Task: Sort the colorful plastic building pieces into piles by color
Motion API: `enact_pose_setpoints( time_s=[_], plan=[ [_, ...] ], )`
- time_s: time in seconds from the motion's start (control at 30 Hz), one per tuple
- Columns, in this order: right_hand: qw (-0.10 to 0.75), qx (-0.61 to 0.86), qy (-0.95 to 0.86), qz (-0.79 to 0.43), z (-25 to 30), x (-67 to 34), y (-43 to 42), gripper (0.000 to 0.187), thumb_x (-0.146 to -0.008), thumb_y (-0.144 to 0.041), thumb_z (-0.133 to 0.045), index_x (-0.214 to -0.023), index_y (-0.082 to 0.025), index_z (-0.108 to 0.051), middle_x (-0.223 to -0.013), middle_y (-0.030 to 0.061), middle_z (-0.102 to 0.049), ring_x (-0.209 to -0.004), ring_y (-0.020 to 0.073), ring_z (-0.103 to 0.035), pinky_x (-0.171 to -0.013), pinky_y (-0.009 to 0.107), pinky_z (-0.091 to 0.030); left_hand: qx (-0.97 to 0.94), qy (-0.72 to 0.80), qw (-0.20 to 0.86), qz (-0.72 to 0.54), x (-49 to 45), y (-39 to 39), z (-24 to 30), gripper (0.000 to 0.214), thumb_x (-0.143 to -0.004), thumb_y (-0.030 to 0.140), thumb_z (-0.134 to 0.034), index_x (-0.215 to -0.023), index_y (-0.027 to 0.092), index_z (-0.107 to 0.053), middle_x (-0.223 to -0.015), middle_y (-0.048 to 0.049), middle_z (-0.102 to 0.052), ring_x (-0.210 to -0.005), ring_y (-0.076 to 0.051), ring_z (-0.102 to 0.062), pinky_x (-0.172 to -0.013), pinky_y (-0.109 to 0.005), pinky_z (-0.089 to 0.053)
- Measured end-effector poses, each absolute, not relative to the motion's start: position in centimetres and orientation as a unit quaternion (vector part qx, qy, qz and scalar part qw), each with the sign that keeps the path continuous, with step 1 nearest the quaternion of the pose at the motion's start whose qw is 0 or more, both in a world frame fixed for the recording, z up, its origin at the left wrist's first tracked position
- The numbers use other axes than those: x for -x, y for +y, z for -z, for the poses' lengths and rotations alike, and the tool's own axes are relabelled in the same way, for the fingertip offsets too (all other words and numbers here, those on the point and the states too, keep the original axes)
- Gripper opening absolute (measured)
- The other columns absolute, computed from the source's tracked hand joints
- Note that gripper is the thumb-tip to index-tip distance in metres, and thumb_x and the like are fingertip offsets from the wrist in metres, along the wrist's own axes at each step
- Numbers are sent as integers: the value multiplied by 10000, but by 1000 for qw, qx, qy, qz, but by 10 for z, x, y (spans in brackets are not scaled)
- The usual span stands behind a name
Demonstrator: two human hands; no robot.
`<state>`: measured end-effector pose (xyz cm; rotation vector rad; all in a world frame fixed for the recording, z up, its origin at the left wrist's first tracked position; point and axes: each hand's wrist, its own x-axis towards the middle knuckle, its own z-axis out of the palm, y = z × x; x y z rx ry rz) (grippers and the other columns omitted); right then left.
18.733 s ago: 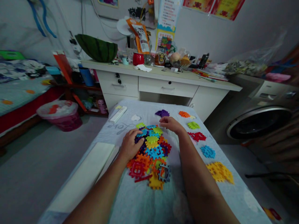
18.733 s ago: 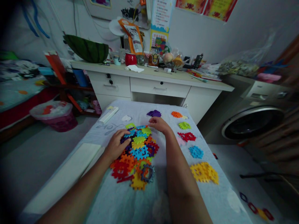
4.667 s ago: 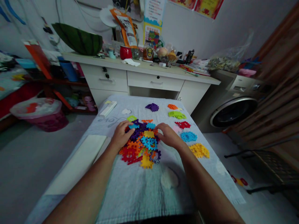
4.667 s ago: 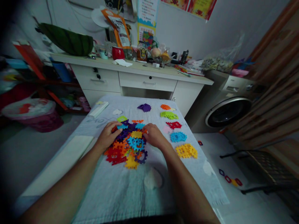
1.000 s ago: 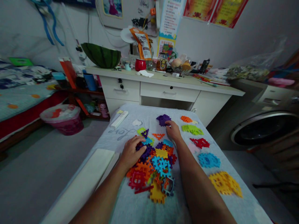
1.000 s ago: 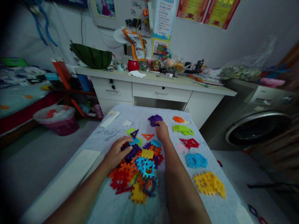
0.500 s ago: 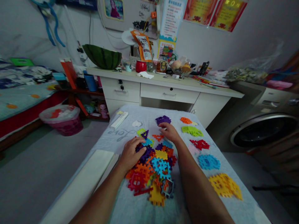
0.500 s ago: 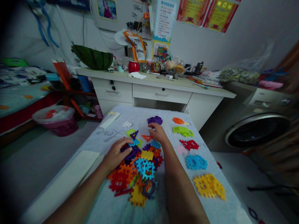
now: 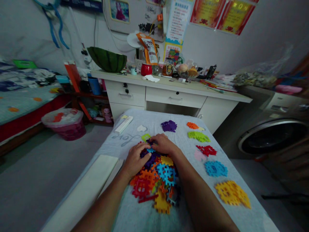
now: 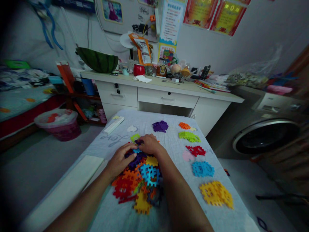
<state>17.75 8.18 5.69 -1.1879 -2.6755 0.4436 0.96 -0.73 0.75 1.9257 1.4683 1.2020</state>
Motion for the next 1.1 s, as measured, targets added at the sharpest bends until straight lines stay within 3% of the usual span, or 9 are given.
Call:
enact_pose_setpoints(
  time_s=[0.27,0.5,0.63,0.83,1.0,1.1],
  plan=[
    [184,433,-859,-202,-47,-194,96,161,-773,-135,-603,-910,-168,-682,-860,28,-695,-775,140,-592,-717,229,-403,-698,531,220,-426,-9,-8,-9,213,-825,321,-588,-1002,237,-672,-1117,-50,-685,-1120,-240,-594,-1036,-437,-429],
    [318,528,-742,-264,-36,-231,122,150,-850,-211,-469,-880,-170,-610,-724,-1,-636,-641,130,-588,-633,227,-417,-693,536,220,-428,-10,-9,-11,218,-814,319,-591,-998,234,-673,-1113,-47,-688,-1106,-237,-603,-1020,-425,-440],
    [337,592,-681,-268,-28,-245,131,197,-849,-227,-427,-886,-178,-614,-661,-9,-620,-596,141,-597,-624,238,-428,-697,534,219,-426,-10,-9,-10,216,-815,328,-587,-988,230,-671,-1102,-55,-691,-1106,-244,-602,-1021,-440,-436],
    [340,633,-678,-155,-22,-245,132,194,-821,-235,-466,-816,-178,-651,-816,68,-680,-792,187,-622,-716,261,-441,-693,536,234,-422,-11,-9,-10,232,-816,326,-591,-1007,221,-670,-1143,-68,-683,-1142,-253,-587,-1037,-450,-422],
    [406,652,-576,-278,-14,-234,136,228,-795,-179,-477,-991,-174,-595,-871,33,-653,-652,136,-633,-583,223,-463,-691,538,234,-422,-11,-9,-10,234,-808,322,-595,-1004,223,-675,-1138,-59,-686,-1131,-250,-593,-1042,-448,-416],
    [400,641,-588,-288,-10,-232,138,269,-764,-106,-456,-978,-180,-602,-880,16,-653,-712,128,-649,-645,223,-490,-692,537,236,-420,-11,-9,-11,230,-813,319,-593,-1006,225,-673,-1146,-59,-682,-1144,-251,-587,-1039,-441,-419]
  ],
)
